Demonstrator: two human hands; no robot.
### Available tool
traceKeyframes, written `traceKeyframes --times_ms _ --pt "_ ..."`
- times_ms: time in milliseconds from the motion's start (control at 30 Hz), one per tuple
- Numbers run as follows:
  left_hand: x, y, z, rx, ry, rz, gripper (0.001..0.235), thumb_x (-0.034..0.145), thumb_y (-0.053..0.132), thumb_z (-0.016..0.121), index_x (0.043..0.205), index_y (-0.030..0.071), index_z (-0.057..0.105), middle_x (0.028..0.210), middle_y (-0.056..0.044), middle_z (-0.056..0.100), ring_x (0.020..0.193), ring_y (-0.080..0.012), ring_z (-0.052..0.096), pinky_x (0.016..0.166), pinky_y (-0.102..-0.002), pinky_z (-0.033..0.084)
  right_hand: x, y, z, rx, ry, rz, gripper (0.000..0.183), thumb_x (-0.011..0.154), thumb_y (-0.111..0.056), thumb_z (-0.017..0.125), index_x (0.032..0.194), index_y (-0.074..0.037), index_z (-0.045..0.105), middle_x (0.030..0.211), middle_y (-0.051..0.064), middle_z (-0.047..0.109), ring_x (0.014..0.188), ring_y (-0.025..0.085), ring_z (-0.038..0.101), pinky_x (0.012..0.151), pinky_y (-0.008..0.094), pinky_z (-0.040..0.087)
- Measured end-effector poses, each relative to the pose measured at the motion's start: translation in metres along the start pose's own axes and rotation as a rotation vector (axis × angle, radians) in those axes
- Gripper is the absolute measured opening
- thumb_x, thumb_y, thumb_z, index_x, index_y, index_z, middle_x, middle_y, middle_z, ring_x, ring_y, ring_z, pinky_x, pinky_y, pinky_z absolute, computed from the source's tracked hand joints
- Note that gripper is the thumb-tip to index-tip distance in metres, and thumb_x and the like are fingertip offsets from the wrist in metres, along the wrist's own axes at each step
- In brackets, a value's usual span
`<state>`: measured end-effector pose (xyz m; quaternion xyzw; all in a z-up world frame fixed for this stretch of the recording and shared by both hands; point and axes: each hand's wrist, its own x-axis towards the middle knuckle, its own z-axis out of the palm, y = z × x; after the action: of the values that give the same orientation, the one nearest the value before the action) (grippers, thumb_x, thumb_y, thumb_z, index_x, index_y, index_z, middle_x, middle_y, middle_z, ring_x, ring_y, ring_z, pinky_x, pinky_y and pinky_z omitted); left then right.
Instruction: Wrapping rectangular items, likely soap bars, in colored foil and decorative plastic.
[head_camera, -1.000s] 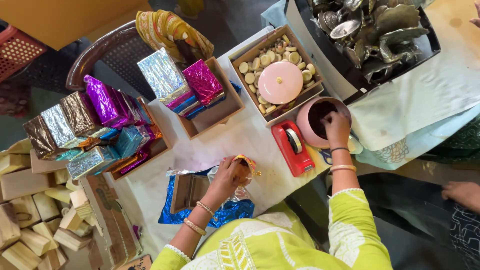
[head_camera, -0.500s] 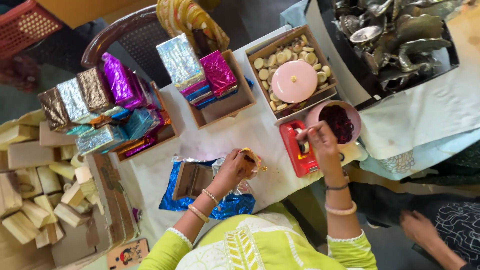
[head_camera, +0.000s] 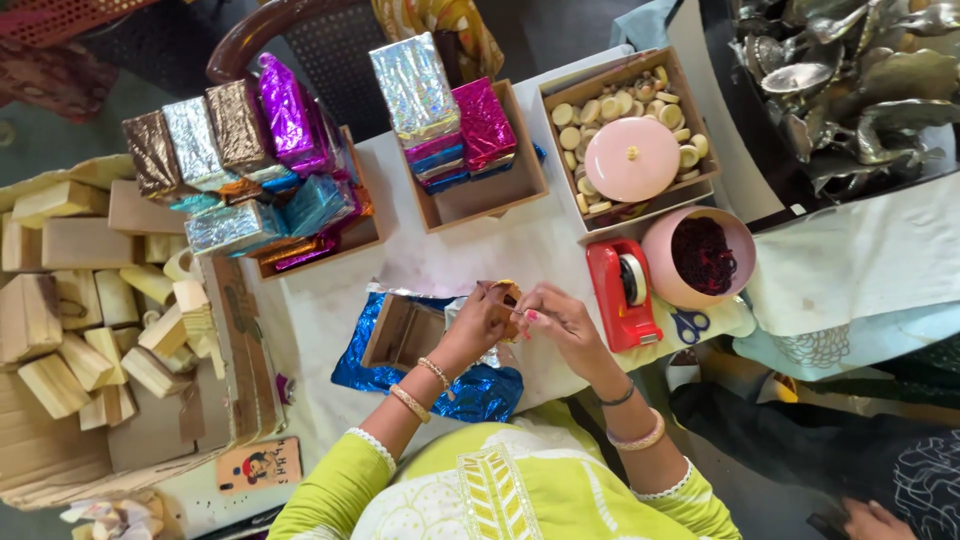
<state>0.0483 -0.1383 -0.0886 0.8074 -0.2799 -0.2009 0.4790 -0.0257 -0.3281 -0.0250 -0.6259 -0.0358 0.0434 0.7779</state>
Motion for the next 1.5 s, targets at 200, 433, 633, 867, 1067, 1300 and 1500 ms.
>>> traceKeyframes --times_ms 200,433,633,867,1067,1300,1500 --pt "-0.005 -0.026 0.005 0.098 0.018 0.101 0.045 0.079 0.003 0.077 0.122 0.004 0.061 0.135 -0.013 0.058 0.128 -0.0374 0.054 0.103 -0.041 0.051 0.003 -0.03 0.014 0.09 -0.02 -0.172 0.02 0.104 -0.014 0.052 0.089 -0.002 0.057 0.123 0.012 0.061 0.11 0.017 0.066 0.095 0.032 0.055" --pt "-0.016 0.001 -0.009 -0.057 0.066 -0.015 0.053 0.081 0.004 0.074 0.131 0.007 0.058 0.129 -0.014 0.056 0.117 -0.035 0.062 0.096 -0.039 0.056 0.002 -0.011 0.025 0.196 -0.051 -0.081 0.021 0.109 -0.014 0.049 0.097 0.0 0.058 0.12 0.017 0.069 0.104 0.018 0.067 0.099 0.033 0.053" --pt "-0.027 -0.006 -0.009 -0.089 0.094 0.03 0.053 0.08 -0.001 0.067 0.132 0.005 0.058 0.129 -0.014 0.057 0.113 -0.0353 0.065 0.092 -0.039 0.057 0.004 0.011 0.034 0.177 -0.032 -0.064 0.019 0.108 -0.014 0.051 0.1 0.0 0.059 0.118 0.014 0.068 0.104 0.017 0.068 0.098 0.032 0.053" --pt "-0.043 0.012 -0.029 -0.073 0.142 0.028 0.051 0.083 0.002 0.069 0.133 0.006 0.057 0.125 -0.015 0.057 0.109 -0.0366 0.064 0.091 -0.04 0.056 0.008 -0.003 0.055 -0.745 0.088 -0.074 0.013 0.098 -0.012 0.064 0.108 -0.004 0.068 0.107 0.011 0.069 0.095 0.024 0.069 0.081 0.034 0.056" --pt "-0.056 0.021 -0.051 -0.059 0.221 0.108 0.055 0.077 -0.001 0.07 0.13 0.005 0.059 0.127 -0.016 0.057 0.112 -0.0377 0.063 0.093 -0.04 0.055 0.004 0.02 0.043 -0.812 0.266 -0.234 0.036 0.088 0.007 0.06 0.121 -0.005 0.062 0.123 0.014 0.065 0.114 0.032 0.065 0.093 0.036 0.056" --pt "-0.073 -0.002 -0.071 -0.154 0.233 0.151 0.049 0.082 0.005 0.079 0.128 0.003 0.06 0.122 -0.012 0.063 0.11 -0.0266 0.069 0.095 -0.035 0.058 0.014 0.114 0.05 -0.277 0.015 0.034 0.066 0.082 0.005 0.074 0.142 -0.005 0.047 0.132 0.009 0.062 0.121 0.016 0.058 0.103 0.029 0.048" --pt "-0.112 -0.012 -0.109 -0.362 0.345 0.142 0.086 0.073 0.008 0.091 0.142 0.004 0.039 0.123 -0.006 0.054 0.11 -0.0157 0.056 0.096 -0.031 0.051 0.031 0.111 0.071 0.043 -0.035 0.08 0.033 0.104 -0.008 0.055 0.134 0.003 0.061 0.137 0.004 0.064 0.122 0.012 0.06 0.104 0.028 0.049"
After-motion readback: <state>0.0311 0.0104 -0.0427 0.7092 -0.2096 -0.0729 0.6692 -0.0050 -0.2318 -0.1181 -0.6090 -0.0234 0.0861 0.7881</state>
